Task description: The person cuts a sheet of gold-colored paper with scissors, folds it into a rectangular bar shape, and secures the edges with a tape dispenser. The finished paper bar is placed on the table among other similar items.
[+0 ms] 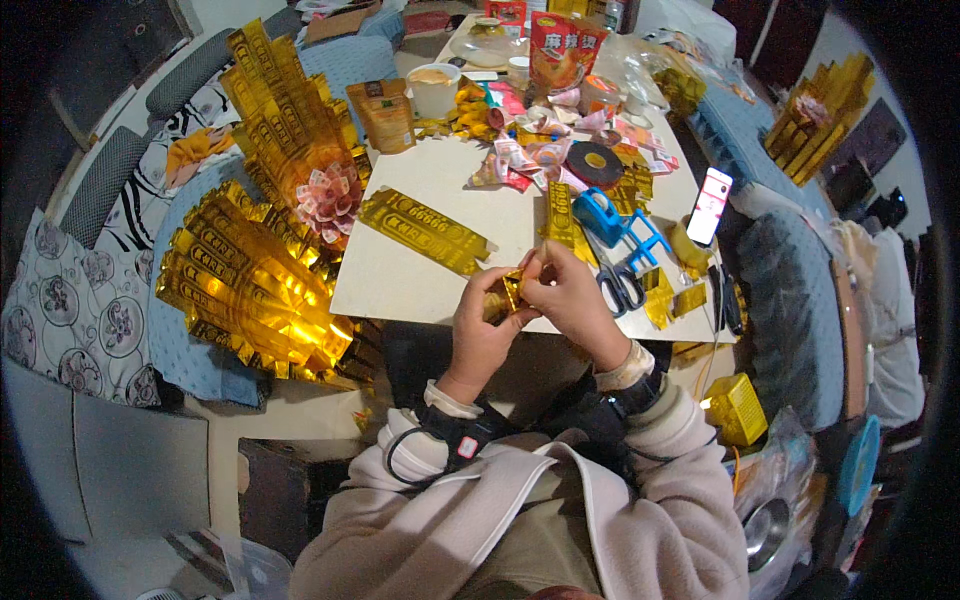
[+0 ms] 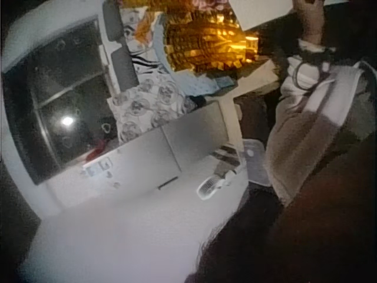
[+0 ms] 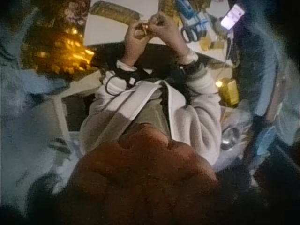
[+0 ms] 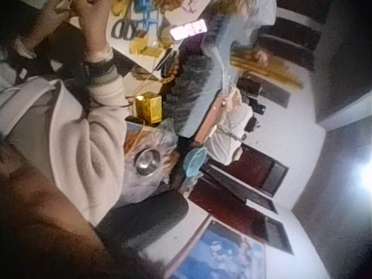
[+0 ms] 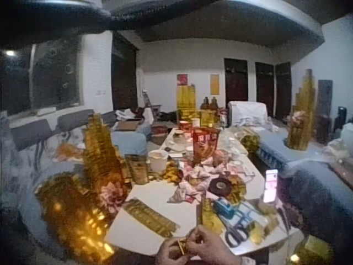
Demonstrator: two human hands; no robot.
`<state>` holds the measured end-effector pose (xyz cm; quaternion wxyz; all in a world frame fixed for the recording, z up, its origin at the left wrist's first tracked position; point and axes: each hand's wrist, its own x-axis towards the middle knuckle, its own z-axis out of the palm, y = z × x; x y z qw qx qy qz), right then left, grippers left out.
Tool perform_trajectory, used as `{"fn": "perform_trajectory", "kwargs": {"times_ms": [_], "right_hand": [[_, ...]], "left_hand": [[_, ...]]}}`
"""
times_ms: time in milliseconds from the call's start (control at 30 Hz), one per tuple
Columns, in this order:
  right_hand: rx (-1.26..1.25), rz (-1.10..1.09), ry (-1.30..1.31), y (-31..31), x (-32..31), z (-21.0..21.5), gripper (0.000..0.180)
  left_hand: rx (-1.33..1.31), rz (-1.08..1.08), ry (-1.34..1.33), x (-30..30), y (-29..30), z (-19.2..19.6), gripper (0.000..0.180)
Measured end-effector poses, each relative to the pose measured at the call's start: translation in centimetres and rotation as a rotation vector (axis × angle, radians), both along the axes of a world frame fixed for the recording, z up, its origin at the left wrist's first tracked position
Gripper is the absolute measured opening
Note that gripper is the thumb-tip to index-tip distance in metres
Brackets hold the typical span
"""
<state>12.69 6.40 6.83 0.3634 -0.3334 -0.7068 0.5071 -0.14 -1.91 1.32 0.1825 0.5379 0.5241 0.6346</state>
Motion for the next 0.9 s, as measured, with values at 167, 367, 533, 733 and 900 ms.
{"fn": "perform_trajectory", "kwargs": {"times_ms": [167, 367, 533, 733, 900], "right_hand": [[-0.125, 0.071, 0.119, 0.1, 0.4, -0.4, 0.012], [-0.423, 0.129, 0.162, 0.5, 1.6, -0.1, 0.014], [-0.436, 0.141, 0.221, 0.4, 1.6, -0.5, 0.022], [-0.356, 0.14, 0.168, 0.6, 1.8, -0.7, 0.023], [-0.19, 0.101, 0.132, 0.5, 1.4, -1.1, 0.024]], "left_hand": [[-0.01, -0.002, -0.023, 0.1, 0.1, 0.1, 0.061], [-0.016, -0.019, -0.013, 0.1, -0.1, 0.1, 0.063], [-0.007, -0.033, -0.026, 0.3, 0.0, -0.1, 0.064], [0.0, -0.032, 0.013, 0.3, 0.1, 0.0, 0.059], [-0.006, -0.003, 0.033, 0.5, 0.3, 0.0, 0.06]]}}
